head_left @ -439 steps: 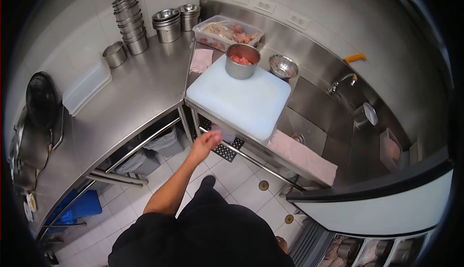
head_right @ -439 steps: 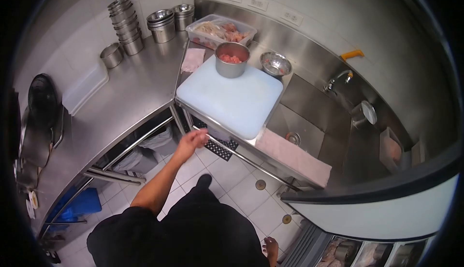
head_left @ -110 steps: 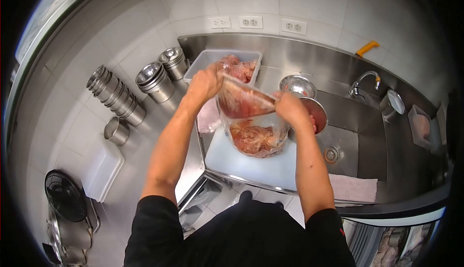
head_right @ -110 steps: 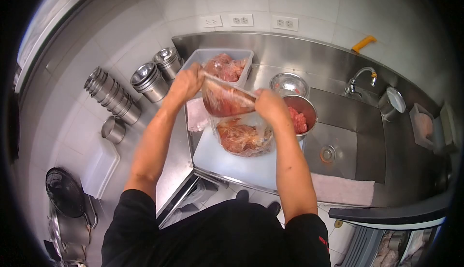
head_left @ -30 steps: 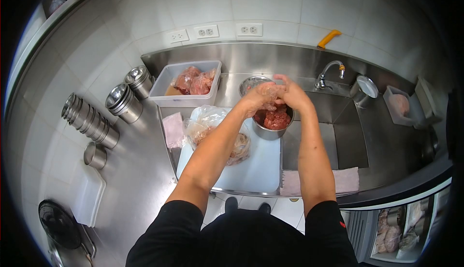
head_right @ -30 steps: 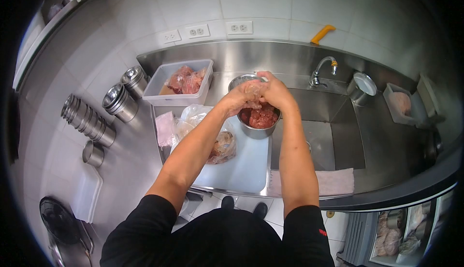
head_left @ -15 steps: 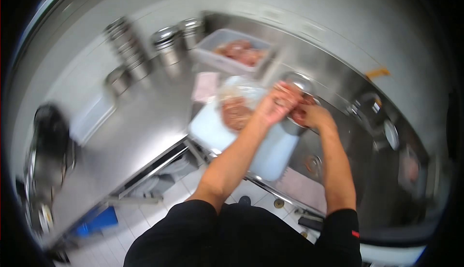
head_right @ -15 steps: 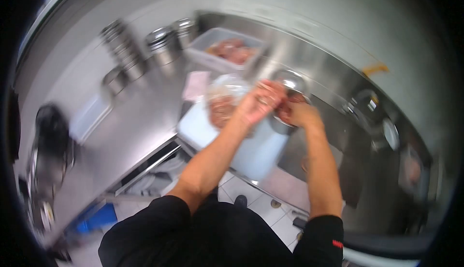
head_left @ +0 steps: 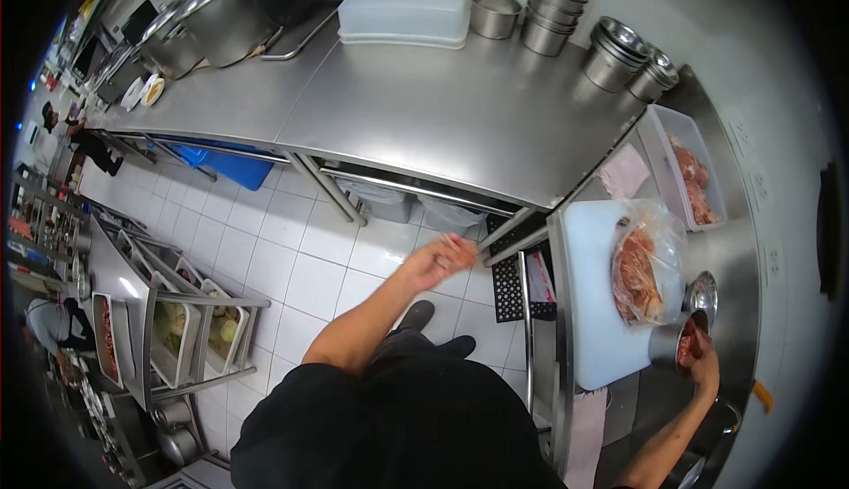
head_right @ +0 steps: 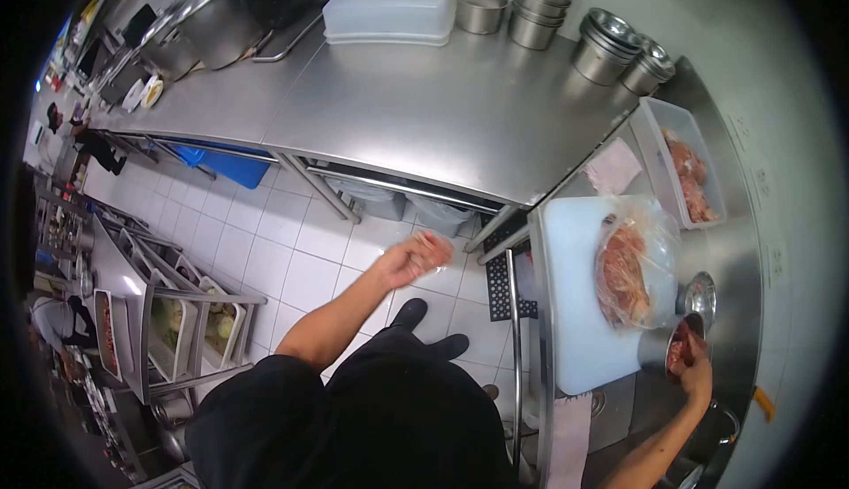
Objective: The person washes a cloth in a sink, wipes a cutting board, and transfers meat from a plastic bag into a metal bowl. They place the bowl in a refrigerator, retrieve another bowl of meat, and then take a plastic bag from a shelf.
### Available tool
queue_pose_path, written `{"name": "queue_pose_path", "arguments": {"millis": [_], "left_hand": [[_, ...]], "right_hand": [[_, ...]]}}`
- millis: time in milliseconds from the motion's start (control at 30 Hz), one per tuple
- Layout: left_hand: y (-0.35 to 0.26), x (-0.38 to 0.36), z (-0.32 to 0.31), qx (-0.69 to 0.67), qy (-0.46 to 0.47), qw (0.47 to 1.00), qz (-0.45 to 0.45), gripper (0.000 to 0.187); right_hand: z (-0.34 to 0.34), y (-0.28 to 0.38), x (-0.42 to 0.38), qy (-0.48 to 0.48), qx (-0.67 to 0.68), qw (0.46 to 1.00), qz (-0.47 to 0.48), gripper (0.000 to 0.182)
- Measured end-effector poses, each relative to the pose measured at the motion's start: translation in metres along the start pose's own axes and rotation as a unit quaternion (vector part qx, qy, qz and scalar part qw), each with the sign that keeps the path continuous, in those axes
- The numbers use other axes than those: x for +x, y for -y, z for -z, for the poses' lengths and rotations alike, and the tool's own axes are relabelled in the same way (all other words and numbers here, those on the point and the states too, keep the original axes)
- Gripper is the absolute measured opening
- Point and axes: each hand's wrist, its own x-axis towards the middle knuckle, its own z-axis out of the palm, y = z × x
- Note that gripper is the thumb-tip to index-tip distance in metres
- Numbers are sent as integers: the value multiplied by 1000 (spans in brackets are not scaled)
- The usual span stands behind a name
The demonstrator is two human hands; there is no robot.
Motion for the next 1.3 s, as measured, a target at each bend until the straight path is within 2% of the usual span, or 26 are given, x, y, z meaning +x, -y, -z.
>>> {"name": "queue_pose_path", "arguments": {"millis": [33,67,100,133,167,200,233,267,300,333,367,400,467,567,600,700,833,933,1033,1167,1233,1300], "left_hand": [[-24,11,57,-55,103,993,13,22],[-44,6,50,-5,-141,986,-90,20],[-79,16,69,-162,-39,985,-49,6],[-105,23,89,-33,-52,985,-164,6],[-130,27,83,93,-94,953,-272,14],[-154,35,103,55,-177,938,-292,11],[-177,43,123,20,-259,914,-311,15],[-196,47,143,1,-269,900,-344,20],[-211,53,168,11,-244,912,-329,21],[-200,52,138,-28,-252,916,-311,23],[-190,46,139,22,-254,910,-327,26],[-174,36,131,5,-234,925,-299,29],[-159,16,149,-30,-219,962,-161,30],[-117,-13,156,60,-335,936,-87,34],[-107,-21,159,48,-367,927,-60,37],[-84,-41,150,122,-387,914,2,38],[-60,-34,76,276,-262,920,94,38],[-45,-10,-3,383,-150,901,141,44],[-16,27,-83,481,-66,856,176,46],[42,67,-199,591,71,782,188,43],[72,90,-236,618,119,750,205,42],[107,118,-270,663,203,695,192,41]], "right_hand": [[-3,-1,5,7,23,999,21,71],[-8,2,8,23,96,995,29,69],[-6,22,-4,24,169,985,25,66],[-6,37,-9,39,170,985,-6,58],[-1,67,-8,46,173,983,-50,50],[-4,47,-10,-54,-71,995,54,58],[-2,72,-10,-66,-99,991,56,56],[-3,77,-6,-39,-180,983,-5,52],[-8,64,7,-4,-199,977,-78,47],[-10,64,13,2,-195,975,-111,46],[-12,67,14,10,-185,973,-136,45],[-12,70,11,9,-178,972,-153,44],[-9,84,13,13,-171,969,-177,43],[-19,68,21,-32,-149,968,-199,46],[-24,62,22,-49,-159,968,-190,47],[-38,60,18,-116,-158,961,-194,46],[-17,90,2,-118,-115,965,-204,49],[-16,57,-2,-186,-6,967,-174,51],[5,51,-10,-167,171,958,-160,44],[16,30,-9,-183,236,945,-135,37],[26,39,-17,-182,274,935,-133,35],[34,39,-20,-201,310,922,-116,33]]}}
